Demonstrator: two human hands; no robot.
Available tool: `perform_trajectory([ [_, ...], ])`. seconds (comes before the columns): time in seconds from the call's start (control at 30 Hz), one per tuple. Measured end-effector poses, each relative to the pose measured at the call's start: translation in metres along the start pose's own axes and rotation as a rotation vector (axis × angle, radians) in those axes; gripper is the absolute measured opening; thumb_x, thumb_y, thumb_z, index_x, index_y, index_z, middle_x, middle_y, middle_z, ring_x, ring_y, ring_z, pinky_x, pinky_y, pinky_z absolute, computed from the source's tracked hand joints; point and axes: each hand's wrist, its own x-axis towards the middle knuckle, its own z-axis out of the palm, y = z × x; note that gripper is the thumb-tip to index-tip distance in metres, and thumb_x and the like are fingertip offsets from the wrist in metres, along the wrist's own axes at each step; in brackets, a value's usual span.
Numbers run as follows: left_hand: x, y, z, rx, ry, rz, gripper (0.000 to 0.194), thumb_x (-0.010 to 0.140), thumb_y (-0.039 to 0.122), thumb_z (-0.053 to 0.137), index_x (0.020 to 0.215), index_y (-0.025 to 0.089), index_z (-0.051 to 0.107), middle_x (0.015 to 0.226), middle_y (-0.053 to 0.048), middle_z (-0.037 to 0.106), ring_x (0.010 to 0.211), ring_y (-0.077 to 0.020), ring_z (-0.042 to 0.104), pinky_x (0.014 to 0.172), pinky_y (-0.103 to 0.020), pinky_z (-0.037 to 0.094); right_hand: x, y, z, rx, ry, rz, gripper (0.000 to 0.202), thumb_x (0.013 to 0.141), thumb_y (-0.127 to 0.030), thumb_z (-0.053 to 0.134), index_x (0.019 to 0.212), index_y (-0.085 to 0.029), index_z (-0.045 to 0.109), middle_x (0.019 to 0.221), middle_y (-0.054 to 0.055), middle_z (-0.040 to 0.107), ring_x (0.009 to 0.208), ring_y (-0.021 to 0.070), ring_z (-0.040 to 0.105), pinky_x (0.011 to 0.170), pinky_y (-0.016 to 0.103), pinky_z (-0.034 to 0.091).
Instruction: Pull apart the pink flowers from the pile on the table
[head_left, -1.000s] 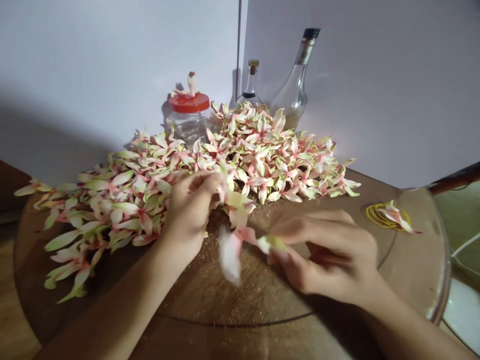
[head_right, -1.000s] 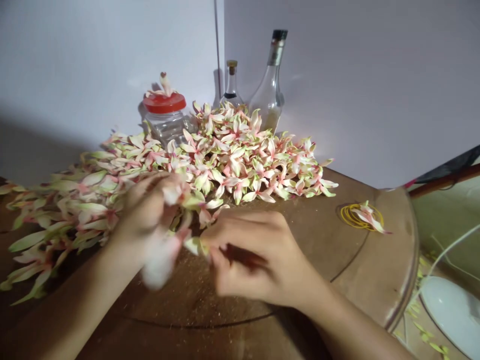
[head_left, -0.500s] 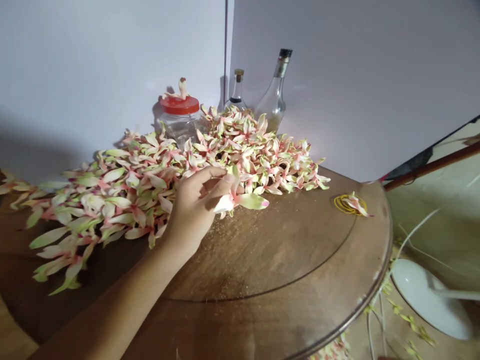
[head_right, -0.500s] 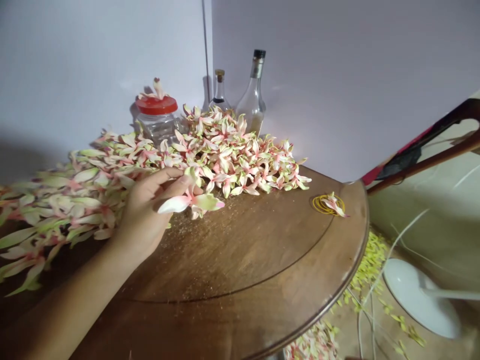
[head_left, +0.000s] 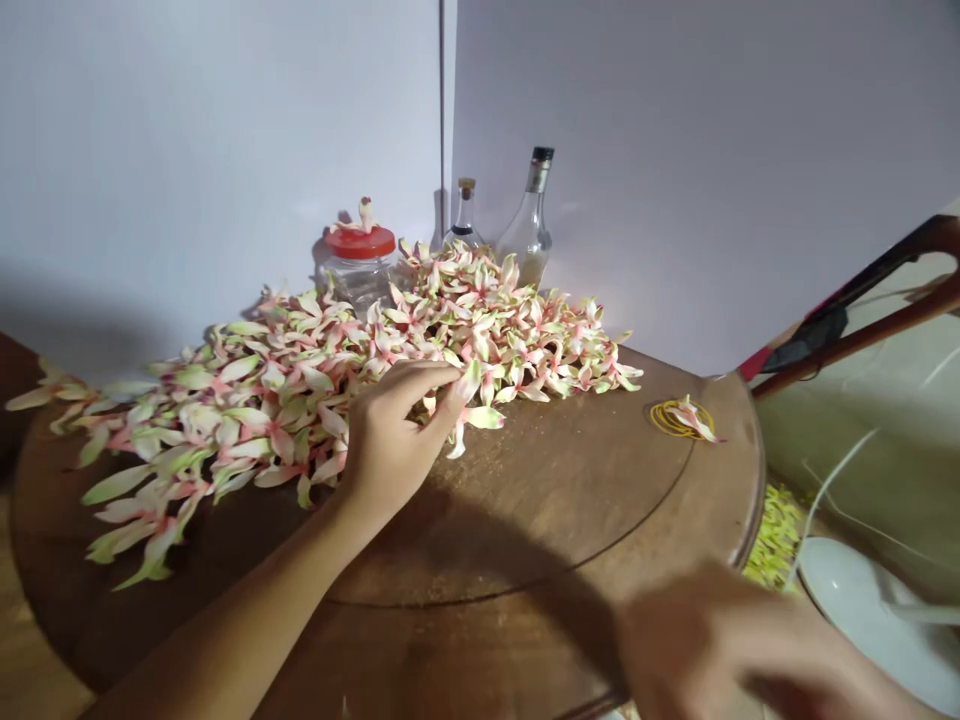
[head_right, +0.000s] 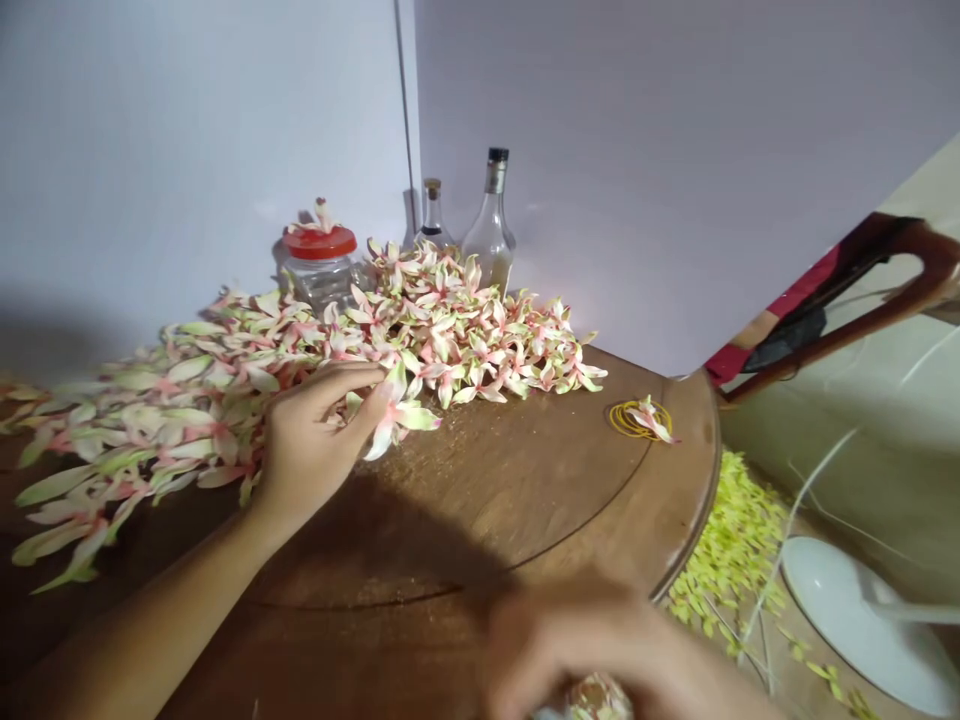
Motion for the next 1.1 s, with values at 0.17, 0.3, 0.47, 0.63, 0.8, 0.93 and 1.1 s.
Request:
perform_trajectory([
  [0.17, 0.002, -0.002, -0.005, 0.029, 0.05, -0.067, 0.011, 0.088, 0.014, 0.066, 0.096, 0.017, 0.073, 0.09, -0.003, 0.076, 0.079, -0.015, 0.07, 0.075, -0.029, 0.055, 0.144, -0.047, -0.018, 0.049, -0.056, -0.276, 0.026, 0.097, -0.042, 0.059, 0.091, -0.017, 0.065, 0.083, 0.002, 0.064, 0.074, 0.013, 0.057, 0.071, 0.026, 0.047],
  [0.3, 0.005, -0.003, -0.008, -0.03, -0.096, -0.174, 0.017, 0.091, 0.013, 0.059, 0.097, 0.018, 0.074, 0.09, -0.004, 0.077, 0.076, -0.0148, 0.069, 0.071, -0.029, 0.055, 0.184, -0.021, -0.009, 0.011, 0.173, -0.335, 0.032, 0.098, -0.045, 0.056, 0.084, -0.017, 0.063, 0.078, 0.003, 0.065, 0.072, 0.0145, 0.06, 0.068, 0.028, 0.047],
  [0.47, 0.005, -0.006, -0.006, -0.212, -0.259, -0.408, 0.019, 0.088, 0.019, 0.068, 0.105, 0.019, 0.075, 0.098, -0.006, 0.078, 0.081, -0.0181, 0.072, 0.072, -0.031, 0.058, 0.168, 0.005, 0.001, 0.022, 0.291, -0.332, 0.021, 0.096, -0.037, 0.061, 0.086, -0.018, 0.06, 0.078, 0.0, 0.064, 0.068, 0.0116, 0.059, 0.063, 0.024, 0.046],
  [0.63, 0.002, -0.009, -0.004, -0.382, -0.213, -0.486, 0.021, 0.083, 0.024, 0.076, 0.104, 0.021, 0.077, 0.096, -0.007, 0.078, 0.082, -0.0197, 0.074, 0.071, -0.029, 0.061, 0.165, -0.001, 0.0, 0.112, 0.293, -0.344, 0.017, 0.095, -0.033, 0.064, 0.089, -0.02, 0.056, 0.077, -0.003, 0.06, 0.063, 0.0083, 0.055, 0.057, 0.021, 0.044],
  [0.8, 0.003, -0.007, -0.006, -0.471, -0.201, -0.496, 0.021, 0.08, 0.022, 0.08, 0.101, 0.022, 0.078, 0.089, -0.004, 0.077, 0.077, -0.0177, 0.073, 0.072, -0.028, 0.062, 0.165, -0.003, -0.005, 0.1, 0.297, -0.42, 0.012, 0.093, -0.027, 0.067, 0.089, -0.019, 0.06, 0.08, -0.001, 0.061, 0.07, 0.0091, 0.059, 0.063, 0.02, 0.047],
  [0.93, 0.005, -0.003, -0.007, -0.471, -0.19, -0.473, 0.022, 0.076, 0.021, 0.084, 0.097, 0.021, 0.078, 0.091, -0.004, 0.078, 0.078, -0.0178, 0.073, 0.075, -0.028, 0.062, 0.164, -0.002, -0.009, 0.044, 0.323, -0.473, 0.011, 0.092, -0.027, 0.069, 0.087, -0.019, 0.063, 0.079, -0.001, 0.063, 0.071, 0.0095, 0.059, 0.065, 0.021, 0.048],
  [1.1, 0.008, 0.004, -0.006, -0.459, -0.153, -0.497, 0.017, 0.076, 0.025, 0.083, 0.092, 0.021, 0.078, 0.088, -0.003, 0.078, 0.075, -0.018, 0.073, 0.075, -0.029, 0.062, 0.164, -0.002, -0.011, -0.004, 0.358, -0.498, 0.009, 0.091, -0.027, 0.07, 0.087, -0.019, 0.068, 0.08, 0.0, 0.067, 0.071, 0.0106, 0.061, 0.065, 0.022, 0.048],
])
